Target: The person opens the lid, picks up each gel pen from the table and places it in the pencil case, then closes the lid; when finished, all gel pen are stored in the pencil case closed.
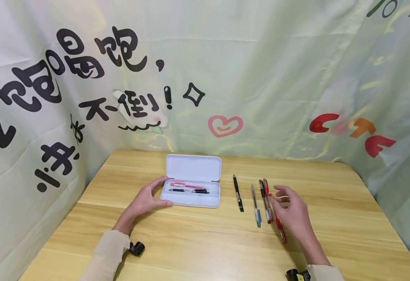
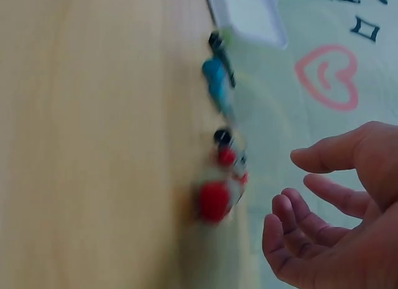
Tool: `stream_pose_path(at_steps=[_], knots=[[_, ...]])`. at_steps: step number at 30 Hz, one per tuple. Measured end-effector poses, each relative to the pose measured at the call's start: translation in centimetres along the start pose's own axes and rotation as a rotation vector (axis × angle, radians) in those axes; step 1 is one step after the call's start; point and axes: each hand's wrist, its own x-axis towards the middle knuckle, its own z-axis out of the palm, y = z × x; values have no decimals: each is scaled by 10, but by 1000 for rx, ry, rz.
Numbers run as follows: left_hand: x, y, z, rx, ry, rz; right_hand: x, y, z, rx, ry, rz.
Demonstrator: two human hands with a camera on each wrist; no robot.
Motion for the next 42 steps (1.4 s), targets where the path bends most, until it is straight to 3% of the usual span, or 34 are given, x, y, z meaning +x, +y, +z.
stream_pose_path(at_steps=[7, 12, 24, 30, 42], knots=[[-2, 1, -1, 1, -9, -4, -3, 12, -5, -35, -152, 60], [-2, 3, -1, -14, -9, 1, -3, 12, -5, -100, -208, 95], [-1, -1, -1, -13, -3, 8, -2, 13, -10, -154, -170, 119], [2, 0, 1, 2, -8, 28, -5, 11, -18, -95, -137, 121], [1, -1, 1, -14, -2, 13, -3, -11, -4, -13, -59, -40]])
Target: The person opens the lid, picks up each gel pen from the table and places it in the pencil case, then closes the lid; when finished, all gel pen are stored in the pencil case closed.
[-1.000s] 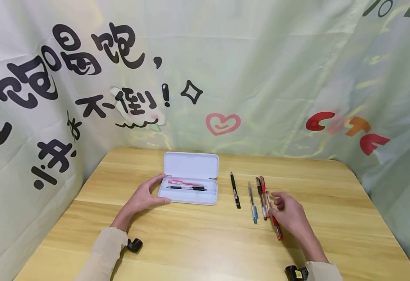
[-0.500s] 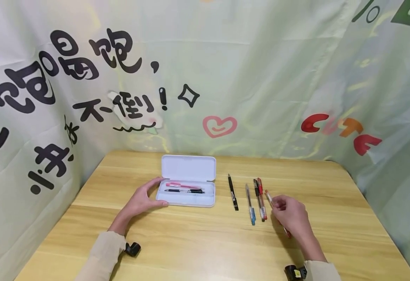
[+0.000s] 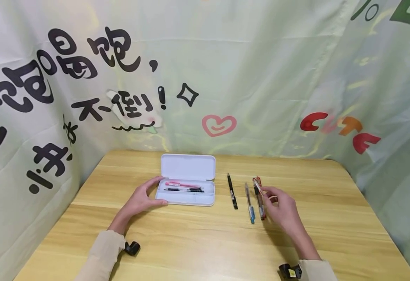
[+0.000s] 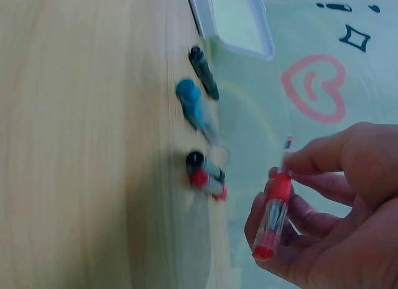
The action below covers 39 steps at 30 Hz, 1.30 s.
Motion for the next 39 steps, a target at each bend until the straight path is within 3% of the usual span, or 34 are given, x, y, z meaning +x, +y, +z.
stream_pose_path(at_steps=[10, 22, 28, 34, 39], knots=[[0, 1, -3, 15, 7, -5, 26, -28, 33, 92, 59, -61], [2, 2, -4, 22, -5, 0, 60, -53, 76, 249, -11, -139], [0, 2, -5, 13, 6, -2, 77, -73, 97, 280, -34, -169], [-1, 0, -3, 10, 0, -7, 90, -79, 124, 284, -108, -213], [0, 1, -2, 21, -1, 5, 97, -83, 139, 255, -102, -240]])
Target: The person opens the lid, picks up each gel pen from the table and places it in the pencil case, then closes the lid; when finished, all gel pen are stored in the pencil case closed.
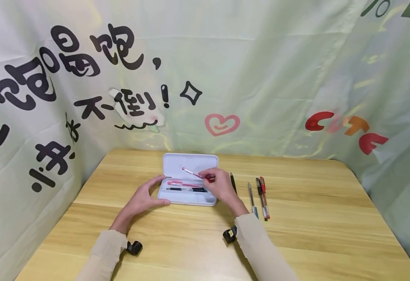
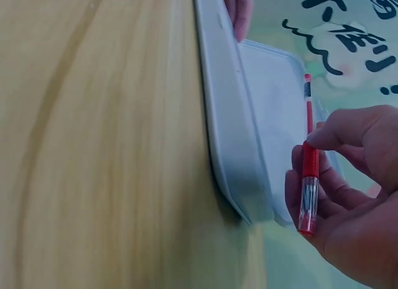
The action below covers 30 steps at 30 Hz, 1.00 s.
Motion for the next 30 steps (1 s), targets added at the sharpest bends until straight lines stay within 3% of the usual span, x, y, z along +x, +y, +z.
stream_pose_path(at_steps=[8, 16, 24, 30], knots=[[-3, 2, -4, -17, 4, -19, 10, -10, 22, -52, -21, 41], [0, 2, -1, -4, -8, -4, 9, -8, 37, -176, -18, 2], [0, 2, 2, -1, -1, -25, 8, -8, 36, -173, -27, 3], [0, 3, 0, -2, -2, -24, 3, -13, 19, -129, 5, -2]])
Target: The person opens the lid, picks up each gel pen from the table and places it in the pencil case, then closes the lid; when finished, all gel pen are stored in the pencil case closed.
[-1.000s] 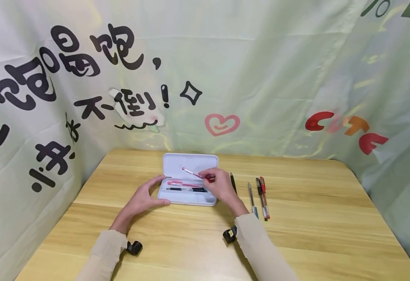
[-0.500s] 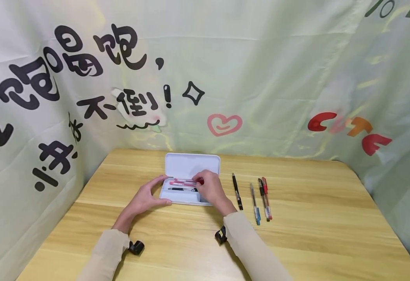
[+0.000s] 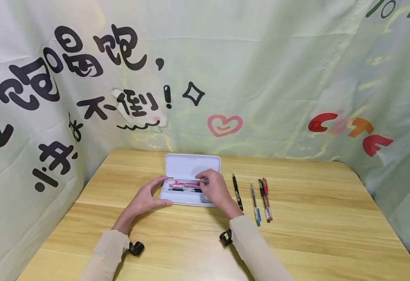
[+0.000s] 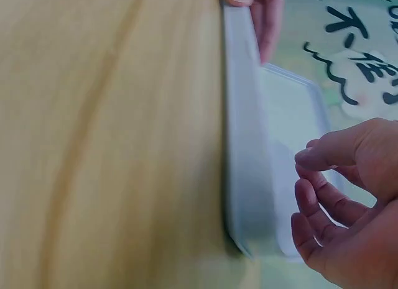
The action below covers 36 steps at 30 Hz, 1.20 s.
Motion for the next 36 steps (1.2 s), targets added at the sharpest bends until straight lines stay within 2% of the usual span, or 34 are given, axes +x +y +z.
stream_pose_path(at_steps=[8, 19, 24, 29, 36], knots=[[-2, -2, 0, -14, -3, -8, -17, 1, -40, 39, 31, 37], [-5, -9, 0, 3, 13, 14, -49, 15, -91, -30, 88, 78], [-4, -8, 3, 15, 10, 29, -69, 23, -114, -50, 100, 128], [-2, -7, 2, 24, 1, 34, -83, 37, -129, -67, 146, 173], [1, -4, -1, 33, -1, 40, -88, 58, -139, -91, 170, 269]])
